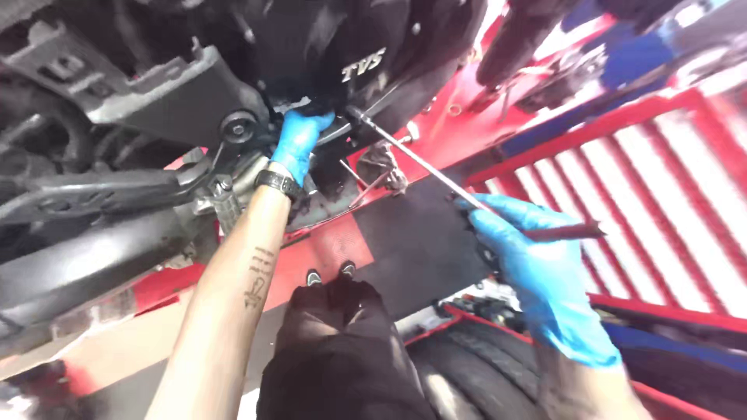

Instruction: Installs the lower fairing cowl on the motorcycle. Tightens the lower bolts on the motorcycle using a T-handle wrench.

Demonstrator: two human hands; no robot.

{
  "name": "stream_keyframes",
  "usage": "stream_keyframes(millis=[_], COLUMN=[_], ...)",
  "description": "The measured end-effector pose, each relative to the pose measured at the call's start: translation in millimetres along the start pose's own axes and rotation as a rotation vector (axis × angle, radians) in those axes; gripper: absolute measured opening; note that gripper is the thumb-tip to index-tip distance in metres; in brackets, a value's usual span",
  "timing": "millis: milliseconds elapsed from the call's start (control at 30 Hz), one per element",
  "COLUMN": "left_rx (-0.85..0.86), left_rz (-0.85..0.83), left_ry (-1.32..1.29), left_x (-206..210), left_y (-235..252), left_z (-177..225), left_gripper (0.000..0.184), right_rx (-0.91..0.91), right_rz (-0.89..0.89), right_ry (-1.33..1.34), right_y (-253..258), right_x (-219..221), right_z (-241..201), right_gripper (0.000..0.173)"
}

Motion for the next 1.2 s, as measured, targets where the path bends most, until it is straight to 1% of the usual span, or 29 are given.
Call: stream_keyframes(millis=[67, 133, 267, 400, 567, 700, 733, 767, 800, 867, 900, 1000, 1100, 1200], left_rx=[0.062, 0.097, 0.087, 0.104, 0.143, 0.135, 0.122, 0.099, 0.079, 0.052, 0.042, -0.030, -0.092, -0.113], left_rz=[-0.043, -0.046, 0.003, 0.012, -0.014, 0.055, 0.080, 0.096, 0.112, 0.127, 0.137, 0.120, 0.082, 0.081], left_ry=[-0.032, -0.067, -0.091, -0.080, -0.069, -0.023, -0.001, 0.019, 0.032, 0.048, 0.055, 0.107, 0.161, 0.170], left_x=[0.5, 0.6, 2.4, 3.4, 5.5, 1.7, 1.6, 1.6, 1.4, 2.0, 2.2, 2.0, 2.2, 3.6], left_y=[1.8, 3.4, 6.0, 8.7, 8.2, 11.7, 13.5, 15.5, 17.4, 21.3, 23.1, 26.0, 26.4, 28.7], left_z=[1.2, 1.0, -1.9, -6.4, -3.9, -6.7, -8.6, -9.9, -10.2, -10.7, -11.9, -12.1, -9.7, -13.1], left_gripper=[0.030, 0.029, 0.027, 0.027, 0.025, 0.020, 0.020, 0.022, 0.025, 0.031, 0.033, 0.039, 0.040, 0.039], right_rx=[0.013, 0.026, 0.074, 0.098, 0.124, 0.133, 0.111, 0.058, -0.011, -0.112, -0.135, -0.245, -0.243, -0.204], right_rz=[-0.037, -0.064, -0.098, -0.136, -0.190, -0.266, -0.294, -0.329, -0.363, -0.413, -0.420, -0.404, -0.392, -0.411], right_ry=[-0.050, -0.080, -0.162, -0.285, -0.331, -0.330, -0.350, -0.432, -0.568, -0.795, -0.836, -0.882, -0.872, -0.937], right_y=[10.4, 16.6, 28.0, 48.7, 62.8, 85.7, 91.2, 94.9, 95.2, 86.3, 78.7, 63.3, 63.2, 65.8], right_x=[-0.2, 0.8, 4.4, 8.5, 5.7, 3.8, 2.8, 1.6, 1.0, 3.2, 6.1, 13.1, 13.1, 16.0], right_z=[-13.9, -26.6, -44.1, -51.2, -62.9, -86.9, -92.0, -97.6, -103.0, -105.7, -102.7, -95.6, -95.0, -107.2], right_gripper=[0.023, 0.022, 0.022, 0.022, 0.017, 0.016, 0.016, 0.016, 0.018, 0.030, 0.036, 0.039, 0.039, 0.039])
Point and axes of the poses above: each hand's wrist, its own y-axis towards the middle knuckle, its own x-axis out of the palm, z = x × y, the point moved 8 cm from there along y, towards the middle knuckle, and after that the axes turned 10 degrees about y, right-handed, at the moved point
